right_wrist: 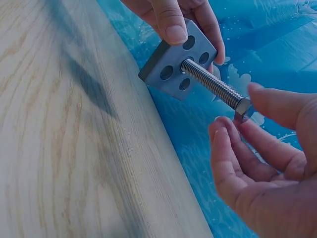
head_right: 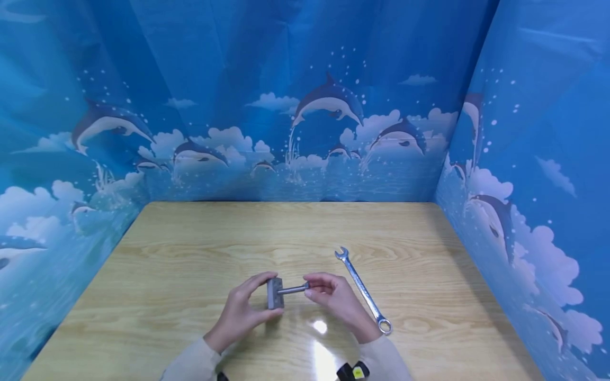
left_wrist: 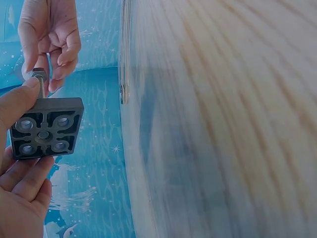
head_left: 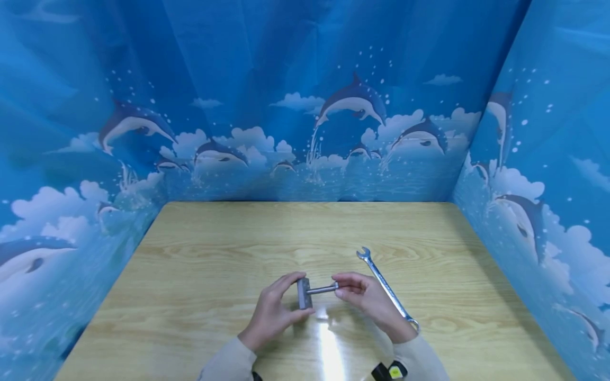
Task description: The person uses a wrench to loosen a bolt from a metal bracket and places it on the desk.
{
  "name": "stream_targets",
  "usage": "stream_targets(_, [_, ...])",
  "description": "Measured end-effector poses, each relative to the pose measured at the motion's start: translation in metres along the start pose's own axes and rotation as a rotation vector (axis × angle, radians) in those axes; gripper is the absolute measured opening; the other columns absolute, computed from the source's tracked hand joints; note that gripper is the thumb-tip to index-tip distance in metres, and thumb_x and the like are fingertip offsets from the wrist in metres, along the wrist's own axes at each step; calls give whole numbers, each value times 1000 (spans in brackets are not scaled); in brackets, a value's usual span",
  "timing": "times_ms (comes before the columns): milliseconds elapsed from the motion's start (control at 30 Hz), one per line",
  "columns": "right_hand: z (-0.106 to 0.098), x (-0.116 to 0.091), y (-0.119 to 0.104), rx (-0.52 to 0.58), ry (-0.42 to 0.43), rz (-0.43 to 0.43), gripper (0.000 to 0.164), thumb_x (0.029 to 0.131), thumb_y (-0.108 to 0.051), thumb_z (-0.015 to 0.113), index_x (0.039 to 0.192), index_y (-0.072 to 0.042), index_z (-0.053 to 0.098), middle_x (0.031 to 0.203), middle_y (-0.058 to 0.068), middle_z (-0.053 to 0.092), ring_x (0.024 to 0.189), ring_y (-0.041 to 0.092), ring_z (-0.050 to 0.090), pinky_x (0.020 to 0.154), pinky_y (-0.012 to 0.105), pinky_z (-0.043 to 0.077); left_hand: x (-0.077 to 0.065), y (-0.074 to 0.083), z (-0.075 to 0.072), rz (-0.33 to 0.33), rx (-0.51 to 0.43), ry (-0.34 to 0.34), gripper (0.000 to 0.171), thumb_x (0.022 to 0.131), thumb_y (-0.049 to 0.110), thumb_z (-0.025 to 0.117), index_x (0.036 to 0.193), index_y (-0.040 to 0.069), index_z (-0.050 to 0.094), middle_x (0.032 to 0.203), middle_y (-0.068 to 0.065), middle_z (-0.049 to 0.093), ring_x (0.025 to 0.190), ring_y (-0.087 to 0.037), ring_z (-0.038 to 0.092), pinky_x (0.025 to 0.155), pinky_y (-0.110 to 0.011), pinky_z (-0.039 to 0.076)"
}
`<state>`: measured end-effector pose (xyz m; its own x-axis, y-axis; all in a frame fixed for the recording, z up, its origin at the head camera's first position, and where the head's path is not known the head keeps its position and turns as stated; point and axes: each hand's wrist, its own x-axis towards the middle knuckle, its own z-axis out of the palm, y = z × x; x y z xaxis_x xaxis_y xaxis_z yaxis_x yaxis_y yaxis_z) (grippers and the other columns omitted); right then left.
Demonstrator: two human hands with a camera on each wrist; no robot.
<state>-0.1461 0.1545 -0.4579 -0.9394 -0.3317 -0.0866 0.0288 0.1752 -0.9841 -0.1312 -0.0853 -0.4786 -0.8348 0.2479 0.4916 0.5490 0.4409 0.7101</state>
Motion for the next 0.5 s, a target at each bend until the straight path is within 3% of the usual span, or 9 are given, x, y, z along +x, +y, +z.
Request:
stream_targets(233, [-1, 5, -1, 74, 39, 101, 39, 93, -24, 64, 112, 10, 60, 93, 9, 68, 83, 18, 65, 83, 35, 59, 1, 0, 0, 12, 13, -10, 77, 57, 17, 91, 126, 11, 57, 125, -9, 63, 115, -19, 60, 101, -31, 49])
stream_targets(500, [-2, 6, -3, 118, -12, 111, 35, 92, -18, 64, 106, 14, 59, 82, 5, 68, 72, 14, 64, 70, 28, 60, -1, -2, -1, 29, 10, -18, 76, 58, 17, 91, 126, 10, 57, 125, -7, 63, 114, -20, 61, 100, -32, 49])
